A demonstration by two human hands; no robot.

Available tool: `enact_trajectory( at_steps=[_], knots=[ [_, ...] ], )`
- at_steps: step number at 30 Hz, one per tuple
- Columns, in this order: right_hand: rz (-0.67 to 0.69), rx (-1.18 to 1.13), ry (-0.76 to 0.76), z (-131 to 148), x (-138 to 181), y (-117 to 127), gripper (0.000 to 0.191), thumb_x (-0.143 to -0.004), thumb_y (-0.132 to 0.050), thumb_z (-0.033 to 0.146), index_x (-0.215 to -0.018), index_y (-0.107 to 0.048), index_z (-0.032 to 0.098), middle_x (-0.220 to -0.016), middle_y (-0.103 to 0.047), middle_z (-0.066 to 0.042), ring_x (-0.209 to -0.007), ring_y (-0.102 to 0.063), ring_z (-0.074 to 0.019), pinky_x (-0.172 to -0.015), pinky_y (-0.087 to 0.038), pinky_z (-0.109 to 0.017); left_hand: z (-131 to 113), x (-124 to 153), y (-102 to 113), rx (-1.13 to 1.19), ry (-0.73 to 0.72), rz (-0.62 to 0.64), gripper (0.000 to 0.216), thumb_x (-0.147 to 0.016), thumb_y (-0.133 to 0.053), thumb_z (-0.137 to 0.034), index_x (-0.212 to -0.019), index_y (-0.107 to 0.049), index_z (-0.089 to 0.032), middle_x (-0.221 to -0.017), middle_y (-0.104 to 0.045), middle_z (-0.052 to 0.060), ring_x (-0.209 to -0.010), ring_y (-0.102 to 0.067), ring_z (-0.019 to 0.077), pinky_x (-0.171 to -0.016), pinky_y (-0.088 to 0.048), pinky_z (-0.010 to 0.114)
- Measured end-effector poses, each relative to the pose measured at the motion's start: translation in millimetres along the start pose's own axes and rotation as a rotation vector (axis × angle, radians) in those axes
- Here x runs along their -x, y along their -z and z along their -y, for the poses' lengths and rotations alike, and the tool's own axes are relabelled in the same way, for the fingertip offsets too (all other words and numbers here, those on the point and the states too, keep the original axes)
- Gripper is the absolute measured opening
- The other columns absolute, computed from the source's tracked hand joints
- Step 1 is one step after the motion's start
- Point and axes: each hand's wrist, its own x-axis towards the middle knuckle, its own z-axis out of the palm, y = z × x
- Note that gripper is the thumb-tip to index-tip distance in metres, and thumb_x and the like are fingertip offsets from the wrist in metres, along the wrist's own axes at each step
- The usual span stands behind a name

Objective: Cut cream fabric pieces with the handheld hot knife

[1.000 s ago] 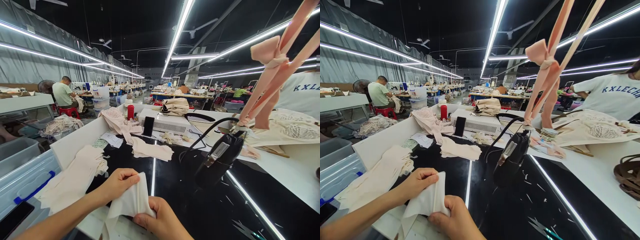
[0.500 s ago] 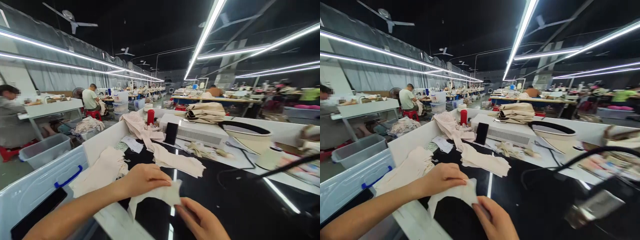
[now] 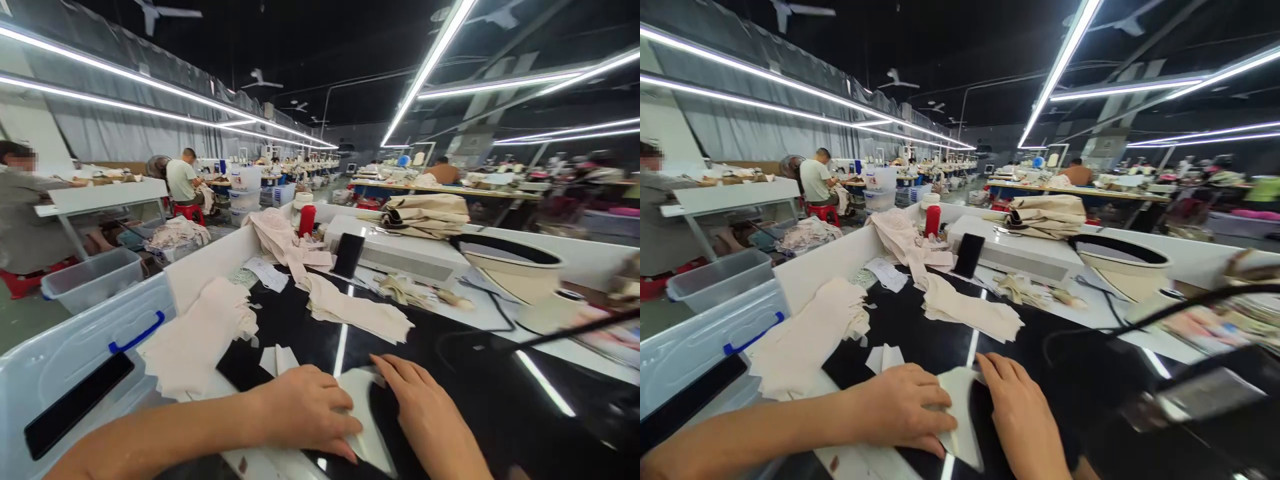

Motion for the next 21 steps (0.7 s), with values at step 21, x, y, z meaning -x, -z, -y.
enact_trajectory(
  at_steps=[21],
  knots=[
    [-0.232, -0.365, -0.019, 55.1, 40.4, 122.6, 0.043, -0.092, -0.068, 0.006, -0.124, -0.076, 0.034, -0.11, -0.081, -0.004, -0.101, -0.077, -0.0229, -0.093, -0.062, -0.04, -7.7, 11.9, 33.6, 0.435, -0.033, 0.035, 0.019, -0.11, -0.058, -0.031, -0.119, -0.071, -0.021, -0.123, -0.073, 0.009, -0.117, -0.068, 0.0221, -0.12, -0.041, 0.041]
  ],
)
